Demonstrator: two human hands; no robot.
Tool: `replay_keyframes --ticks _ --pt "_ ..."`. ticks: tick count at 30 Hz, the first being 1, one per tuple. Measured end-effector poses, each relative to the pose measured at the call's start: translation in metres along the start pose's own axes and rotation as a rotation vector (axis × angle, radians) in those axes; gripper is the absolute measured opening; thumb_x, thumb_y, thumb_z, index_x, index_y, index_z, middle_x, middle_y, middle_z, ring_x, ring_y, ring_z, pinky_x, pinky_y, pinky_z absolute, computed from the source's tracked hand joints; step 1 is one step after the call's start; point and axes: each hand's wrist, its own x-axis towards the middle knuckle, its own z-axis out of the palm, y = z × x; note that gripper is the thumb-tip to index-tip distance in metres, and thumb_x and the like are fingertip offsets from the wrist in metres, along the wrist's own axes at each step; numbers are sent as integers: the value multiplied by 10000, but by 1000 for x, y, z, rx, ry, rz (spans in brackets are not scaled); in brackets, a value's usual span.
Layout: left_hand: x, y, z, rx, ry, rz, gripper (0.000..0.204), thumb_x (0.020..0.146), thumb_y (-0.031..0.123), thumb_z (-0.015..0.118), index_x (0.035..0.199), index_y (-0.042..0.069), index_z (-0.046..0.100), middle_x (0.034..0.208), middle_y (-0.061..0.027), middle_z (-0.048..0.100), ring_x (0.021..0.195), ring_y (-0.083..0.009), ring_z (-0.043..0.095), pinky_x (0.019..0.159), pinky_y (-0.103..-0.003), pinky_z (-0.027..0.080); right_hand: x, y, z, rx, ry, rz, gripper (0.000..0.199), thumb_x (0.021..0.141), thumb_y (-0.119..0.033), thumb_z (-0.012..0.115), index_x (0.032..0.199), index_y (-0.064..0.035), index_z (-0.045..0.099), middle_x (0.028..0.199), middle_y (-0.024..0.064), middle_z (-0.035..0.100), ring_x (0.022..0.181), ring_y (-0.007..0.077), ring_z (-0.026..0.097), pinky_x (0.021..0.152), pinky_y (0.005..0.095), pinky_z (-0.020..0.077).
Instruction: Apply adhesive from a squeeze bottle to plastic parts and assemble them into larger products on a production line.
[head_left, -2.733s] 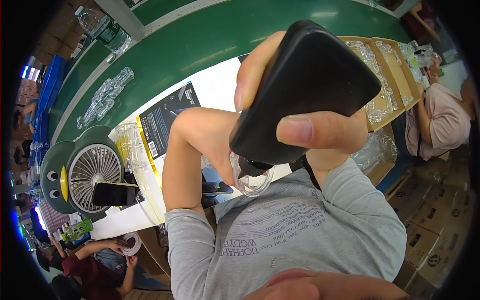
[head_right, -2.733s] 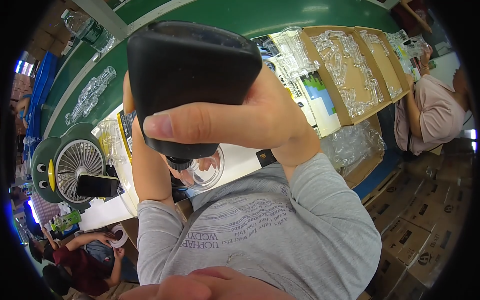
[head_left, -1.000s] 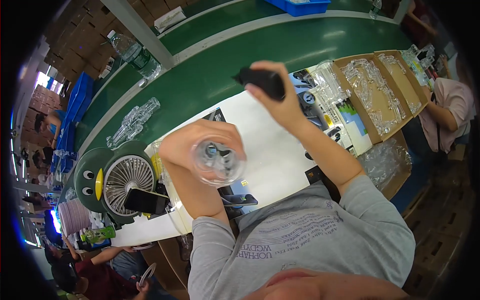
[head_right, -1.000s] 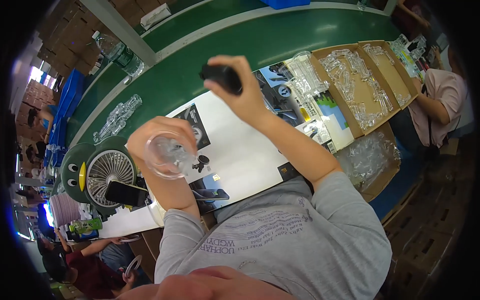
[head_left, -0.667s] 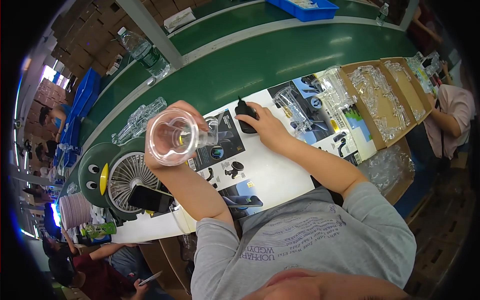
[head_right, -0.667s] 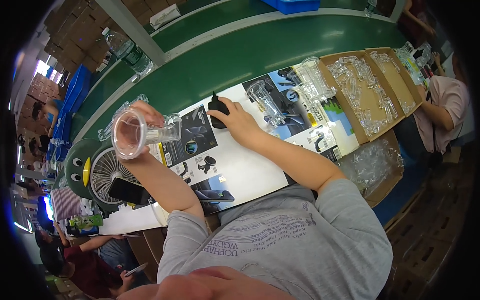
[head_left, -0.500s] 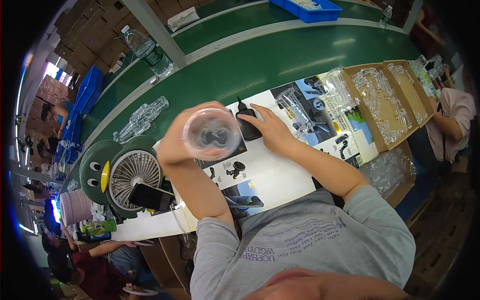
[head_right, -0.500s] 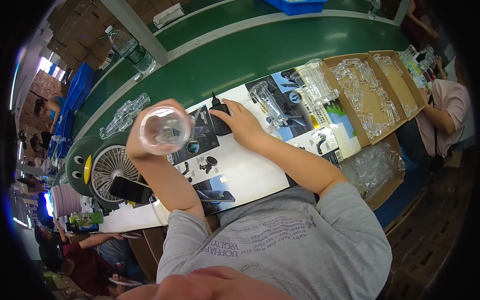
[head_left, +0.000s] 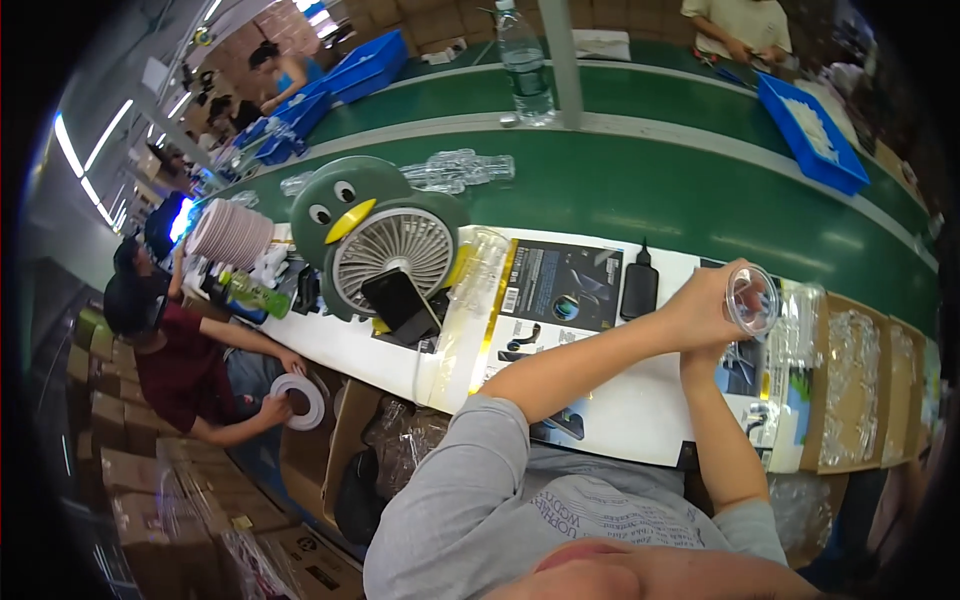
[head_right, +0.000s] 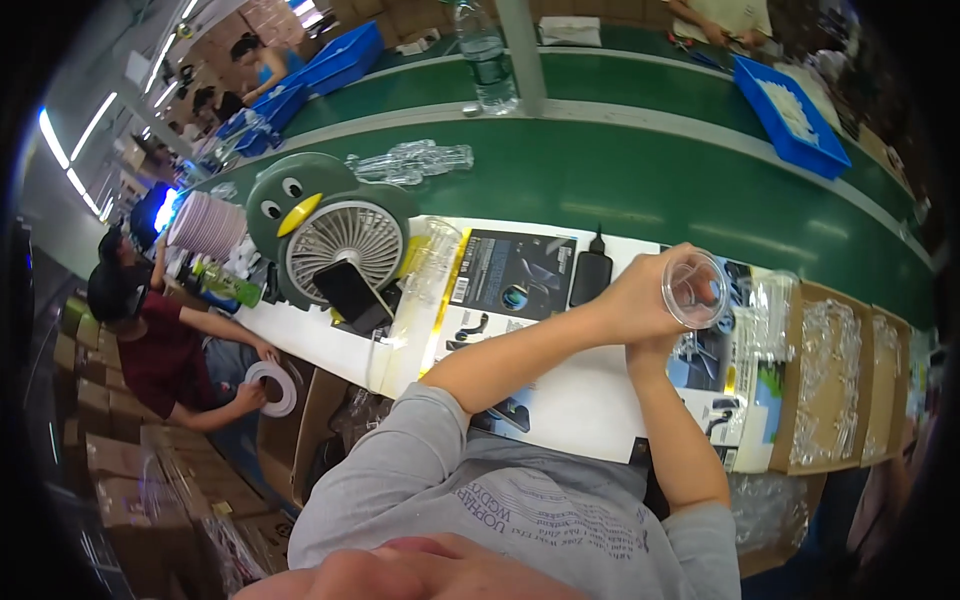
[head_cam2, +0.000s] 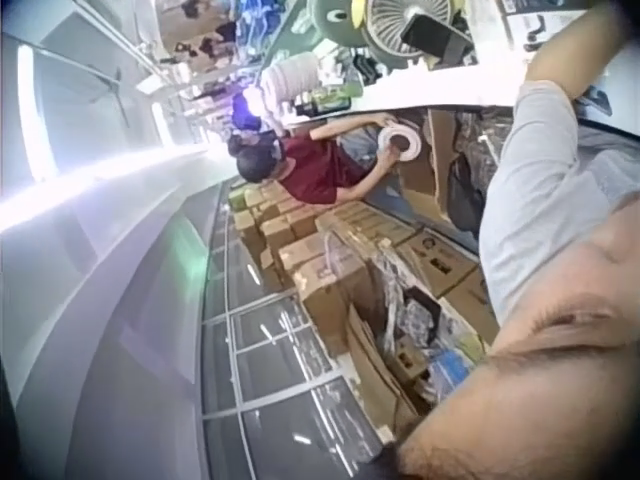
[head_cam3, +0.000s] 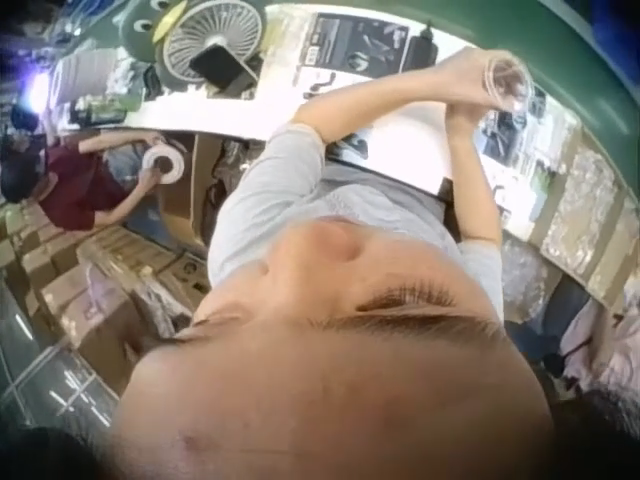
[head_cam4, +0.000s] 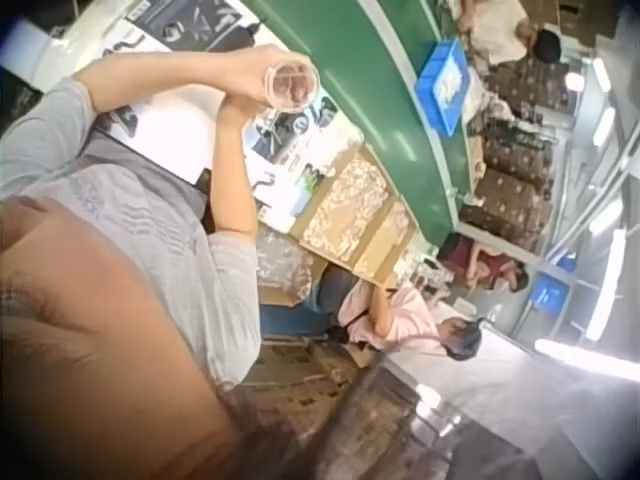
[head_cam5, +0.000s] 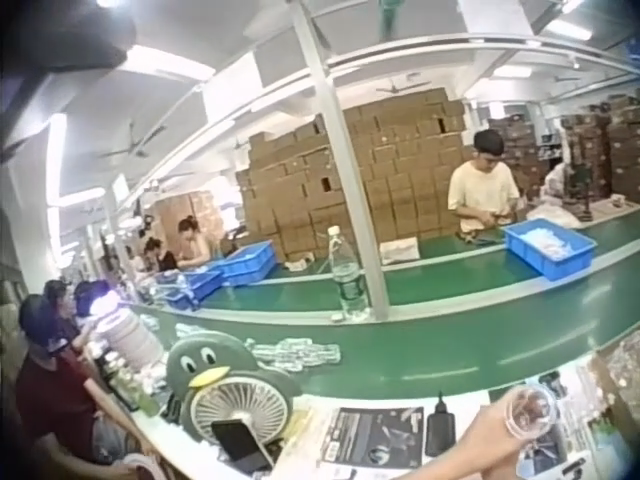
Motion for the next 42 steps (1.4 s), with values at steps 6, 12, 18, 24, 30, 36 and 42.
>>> replay_keyframes --ticks 6,12,18,24,30,36,42 --pt "5 -8 -4 -152 45 -72 378 635 117 719 929 19 504 785 -36 555 751 -112 545 729 -247 449 -2 -5 -1 21 117 -145 517 815 -267 607 1213 -19 389 1211 96 443 1109 197 457 899 317 391" --pt "4 -7 5 -68 22 1 372 631 110 718 931 38 511 710 -37 564 677 -97 550 646 -248 458 -5 2 -9 -220 165 -195 477 819 -275 580 1174 -2 418 1157 122 485 1071 235 486 897 355 384" --pt "-2 5 7 60 67 27 373 605 175 740 902 67 543 678 -41 592 641 -151 601 609 -259 475 -7 -5 1 401 16 -26 405 918 -240 422 1253 -20 365 1204 107 455 1088 199 475 932 344 395" --pt "-5 4 13 92 121 15 337 619 162 716 890 72 536 685 -42 596 642 -167 602 609 -272 476 -5 -8 0 514 147 123 389 909 -238 422 1236 -28 388 1178 120 488 1057 203 505 912 338 424" --pt "-8 10 14 116 135 88 352 582 129 661 892 64 509 691 -65 591 682 -240 592 634 -335 455 -7 3 -4 462 38 5 434 926 -287 379 1255 -4 365 1192 110 465 1089 195 476 933 331 400" --pt "-7 6 16 137 164 138 358 588 125 723 889 82 535 697 -37 596 659 -180 593 602 -301 465 -5 35 -17 254 36 -110 433 916 -259 390 1258 7 378 1223 131 468 1122 214 468 963 335 382" --pt "-4 9 11 96 152 87 334 613 151 715 883 72 535 690 -40 588 640 -185 589 592 -290 465 -2 37 -20 492 -3 19 450 912 -280 414 1263 -2 369 1232 128 461 1131 220 457 971 344 369"
